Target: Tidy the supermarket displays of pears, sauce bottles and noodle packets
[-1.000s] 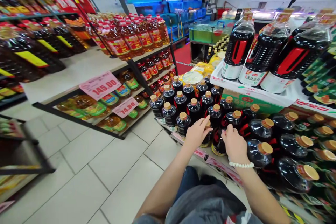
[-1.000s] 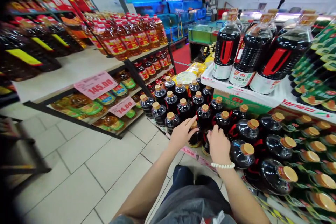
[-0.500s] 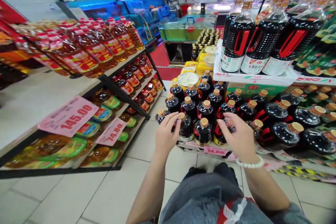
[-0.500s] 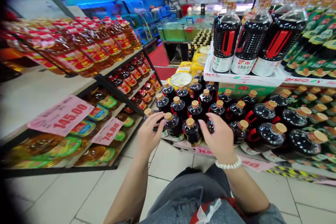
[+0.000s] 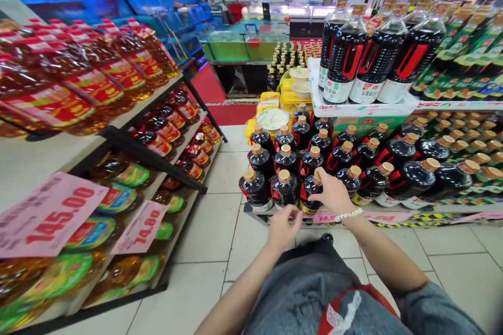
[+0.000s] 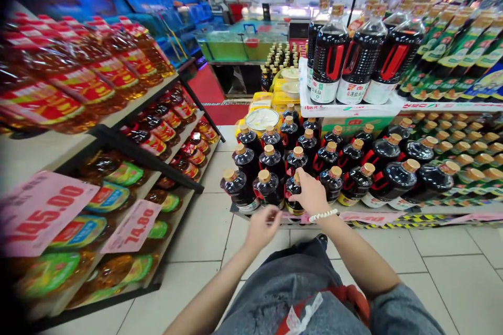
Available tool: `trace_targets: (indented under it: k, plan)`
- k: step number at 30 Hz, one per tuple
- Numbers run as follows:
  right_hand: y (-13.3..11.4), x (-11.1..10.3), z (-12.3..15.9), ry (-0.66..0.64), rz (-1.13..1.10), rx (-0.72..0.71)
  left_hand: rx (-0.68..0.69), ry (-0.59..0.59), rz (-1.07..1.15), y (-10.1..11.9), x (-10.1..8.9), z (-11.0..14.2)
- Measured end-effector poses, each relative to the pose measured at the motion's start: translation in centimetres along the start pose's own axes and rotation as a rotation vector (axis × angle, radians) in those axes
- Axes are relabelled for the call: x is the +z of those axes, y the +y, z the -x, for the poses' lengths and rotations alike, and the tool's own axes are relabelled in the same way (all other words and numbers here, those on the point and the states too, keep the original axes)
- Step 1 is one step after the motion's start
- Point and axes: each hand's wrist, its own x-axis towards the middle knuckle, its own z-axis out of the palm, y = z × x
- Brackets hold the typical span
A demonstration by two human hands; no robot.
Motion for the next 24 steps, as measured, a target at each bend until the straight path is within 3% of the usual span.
trace_targets:
  k: [1,2,5,8,10,11,12,14,18,21,24]
  plan:
    - [-0.2,0.1,0.1,0.005,-0.007,0.008,-0.085,-0.145,-0.055,-0.3,1.8,-0.2]
    - [-0.3,0.2,0.3,0.008,-0.017,0.010,-0.126,-0.207,-0.091,-0.5,3.3,-0.5]
    - [0.2,-0.1,1.3,0.076,-0.071,-0.049,-0.207,-0.248,-0.201,-0.6,6.5,-1.6]
    - [2.4,-1.0,2.3,0.412,-0.158,-0.106,-0.273,-0.251,-0.294,-0.4,7.6,-2.7]
    - [4.5,-1.4,2.6,0.660,-0.170,-0.042,-0.303,-0.260,-0.330,-0.2,7.8,-3.1]
    - [5.5,-1.4,2.5,0.709,-0.158,0.008,-0.314,-0.265,-0.341,-0.2,7.9,-3.3]
    - [6.4,-1.3,2.3,0.694,-0.138,0.056,-0.321,-0.271,-0.347,-0.1,7.9,-3.4]
    - [7.8,-0.8,1.9,0.546,-0.091,0.142,-0.327,-0.284,-0.349,-0.1,8.0,-3.6]
    - [8.7,-0.9,1.2,0.320,0.002,0.277,-0.322,-0.299,-0.346,-0.1,7.8,-3.6]
    - [7.8,-3.4,-0.4,0.344,0.033,0.249,-0.314,-0.288,-0.344,-0.1,7.6,-3.4]
    - [5.4,-6.5,-3.9,0.400,0.009,0.086,-0.312,-0.282,-0.322,0.0,7.3,-3.0]
